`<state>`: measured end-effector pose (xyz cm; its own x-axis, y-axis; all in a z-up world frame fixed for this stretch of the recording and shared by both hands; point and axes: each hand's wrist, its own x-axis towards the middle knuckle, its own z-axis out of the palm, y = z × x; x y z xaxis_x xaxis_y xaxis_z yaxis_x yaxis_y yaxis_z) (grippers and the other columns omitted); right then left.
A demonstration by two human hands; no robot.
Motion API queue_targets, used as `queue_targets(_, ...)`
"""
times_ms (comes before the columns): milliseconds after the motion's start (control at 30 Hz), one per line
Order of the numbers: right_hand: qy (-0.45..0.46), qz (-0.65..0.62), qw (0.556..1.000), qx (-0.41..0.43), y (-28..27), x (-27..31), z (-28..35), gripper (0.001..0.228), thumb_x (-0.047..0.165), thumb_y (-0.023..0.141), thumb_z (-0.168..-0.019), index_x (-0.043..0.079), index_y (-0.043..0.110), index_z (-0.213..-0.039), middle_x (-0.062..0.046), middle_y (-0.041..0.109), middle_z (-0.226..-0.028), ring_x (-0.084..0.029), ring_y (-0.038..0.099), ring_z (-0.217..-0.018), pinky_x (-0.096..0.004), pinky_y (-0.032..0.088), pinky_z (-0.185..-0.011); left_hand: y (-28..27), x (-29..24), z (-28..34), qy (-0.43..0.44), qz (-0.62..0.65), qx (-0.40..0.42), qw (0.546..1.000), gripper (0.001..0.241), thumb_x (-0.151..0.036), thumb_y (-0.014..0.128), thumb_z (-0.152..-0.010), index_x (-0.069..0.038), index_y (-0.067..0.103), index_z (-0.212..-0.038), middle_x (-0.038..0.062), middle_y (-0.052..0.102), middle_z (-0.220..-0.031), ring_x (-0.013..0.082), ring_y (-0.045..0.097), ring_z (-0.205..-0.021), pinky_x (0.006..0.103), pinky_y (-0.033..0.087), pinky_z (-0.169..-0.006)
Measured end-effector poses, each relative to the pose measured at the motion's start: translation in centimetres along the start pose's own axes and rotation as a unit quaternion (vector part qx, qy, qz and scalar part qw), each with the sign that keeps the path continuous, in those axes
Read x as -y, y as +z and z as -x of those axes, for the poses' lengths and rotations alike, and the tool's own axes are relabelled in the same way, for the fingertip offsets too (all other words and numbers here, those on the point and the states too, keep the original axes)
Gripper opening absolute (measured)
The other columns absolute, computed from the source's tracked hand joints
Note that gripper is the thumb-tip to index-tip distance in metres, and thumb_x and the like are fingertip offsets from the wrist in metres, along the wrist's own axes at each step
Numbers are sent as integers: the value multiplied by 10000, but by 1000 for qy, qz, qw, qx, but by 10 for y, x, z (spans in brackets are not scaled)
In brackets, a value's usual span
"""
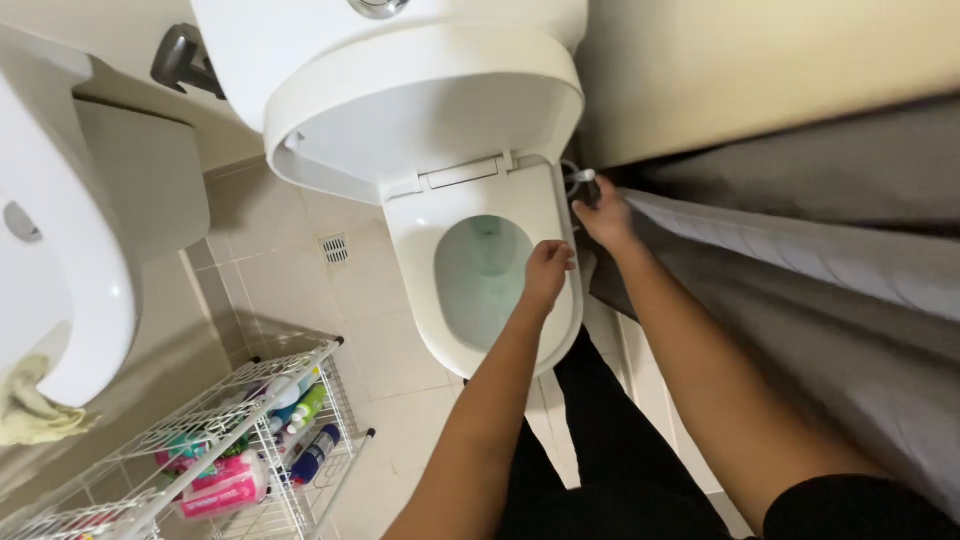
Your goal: Clean the inside of a toilet bowl using liquid cleaner and a toilet brush.
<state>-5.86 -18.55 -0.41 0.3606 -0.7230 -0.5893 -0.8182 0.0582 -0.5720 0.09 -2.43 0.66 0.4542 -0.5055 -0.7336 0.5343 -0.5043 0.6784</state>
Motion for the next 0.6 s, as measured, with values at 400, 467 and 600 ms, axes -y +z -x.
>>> queue_targets(400,-27,93,992,-83,83,-105,-148,256,302,639,-951,232,760,-1166,-71,770,-1010,-286,724,-1018,-391,604,-845,-19,-8,-6,-58,-44,-30,997,231,-262,555,-1053,-78,631,-1170,89,715,-1071,190,723,-925,319,519,-786)
queue_targets(467,-48,79,989,-118,63,-81,-117,230,249,637,-959,181,768,-1135,-117,769,-970,-319,729,-982,-419,602,-812,-22,-4,1,-61,-44,-30,997,238,-252,549,-1056,-59,626,-1172,103,710,-1070,200,713,-923,329,512,-794)
queue_targets(600,-98,63,979,-165,44,-105,-124,217,240,669,-956,160,783,-1122,-115,772,-933,-314,739,-931,-404,605,-794,-15,-7,12,-55,-59,-28,996,228,-256,550,-1043,-68,629,-1145,87,719,-1043,184,717,-897,315,508,-776)
